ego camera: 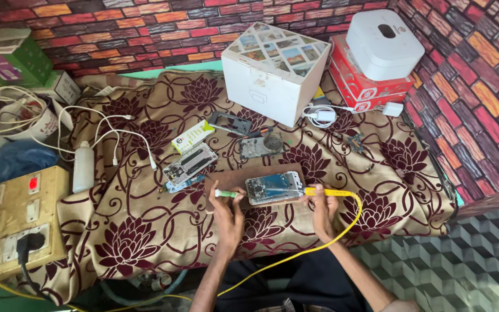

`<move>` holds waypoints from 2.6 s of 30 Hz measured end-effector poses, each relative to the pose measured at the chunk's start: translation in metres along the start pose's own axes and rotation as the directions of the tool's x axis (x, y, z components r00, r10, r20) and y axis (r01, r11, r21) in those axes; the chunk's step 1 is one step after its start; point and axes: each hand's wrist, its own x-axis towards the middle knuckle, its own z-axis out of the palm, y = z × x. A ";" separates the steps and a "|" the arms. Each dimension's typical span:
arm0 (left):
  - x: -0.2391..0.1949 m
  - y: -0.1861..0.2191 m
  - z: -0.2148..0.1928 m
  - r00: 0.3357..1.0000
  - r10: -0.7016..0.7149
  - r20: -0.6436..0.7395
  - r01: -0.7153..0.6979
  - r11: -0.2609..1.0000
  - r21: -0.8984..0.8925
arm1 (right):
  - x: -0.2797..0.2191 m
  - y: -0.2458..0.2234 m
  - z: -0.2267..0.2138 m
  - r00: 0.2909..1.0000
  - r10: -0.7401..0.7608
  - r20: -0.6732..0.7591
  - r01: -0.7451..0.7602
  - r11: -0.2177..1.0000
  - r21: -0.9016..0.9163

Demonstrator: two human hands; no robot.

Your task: The person uses a soldering iron and a tube of flux to work on a disassembled mobile phone motherboard. They repeatedly apply flux and solder to various points on the circuit board while the phone remains open on the table.

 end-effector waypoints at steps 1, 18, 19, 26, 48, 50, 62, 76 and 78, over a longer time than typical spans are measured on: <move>-0.001 -0.001 -0.001 1.000 -0.010 0.002 0.011 0.999 -0.034 | 0.000 0.002 -0.001 1.000 -0.022 0.009 0.023 1.000 -0.017; -0.005 -0.007 0.001 0.997 -0.071 0.004 0.072 0.997 -0.029 | -0.002 0.007 0.002 0.997 -0.068 0.023 0.070 0.994 -0.088; -0.004 -0.009 0.000 0.999 -0.051 0.002 0.051 0.998 -0.025 | -0.003 0.007 0.002 0.997 -0.073 0.029 0.076 0.991 -0.114; -0.003 -0.016 0.002 1.000 0.024 0.005 -0.024 0.999 -0.025 | 0.000 -0.018 0.005 0.970 -0.212 0.119 0.240 0.914 -0.327; -0.009 0.001 -0.006 0.996 -0.093 -0.007 0.092 0.994 -0.059 | 0.040 -0.123 0.080 0.963 -0.212 0.169 0.270 0.786 -0.555; -0.001 0.006 -0.004 0.999 0.003 -0.046 -0.005 0.999 -0.049 | 0.037 -0.130 0.085 0.936 -0.305 0.173 0.348 0.744 -0.570; 0.067 0.249 0.006 0.857 -0.463 -0.228 0.156 0.654 -0.740 | 0.038 -0.132 0.088 0.951 -0.237 0.198 0.305 0.615 -0.727; -0.073 0.341 0.102 0.313 0.596 0.739 -0.496 0.766 -0.408 | 0.049 -0.104 0.087 0.918 -0.301 0.260 0.392 0.575 -0.718; -0.074 0.315 0.101 0.308 0.628 0.714 -0.468 0.754 -0.461 | 0.052 -0.105 0.087 0.925 -0.279 0.256 0.377 0.609 -0.698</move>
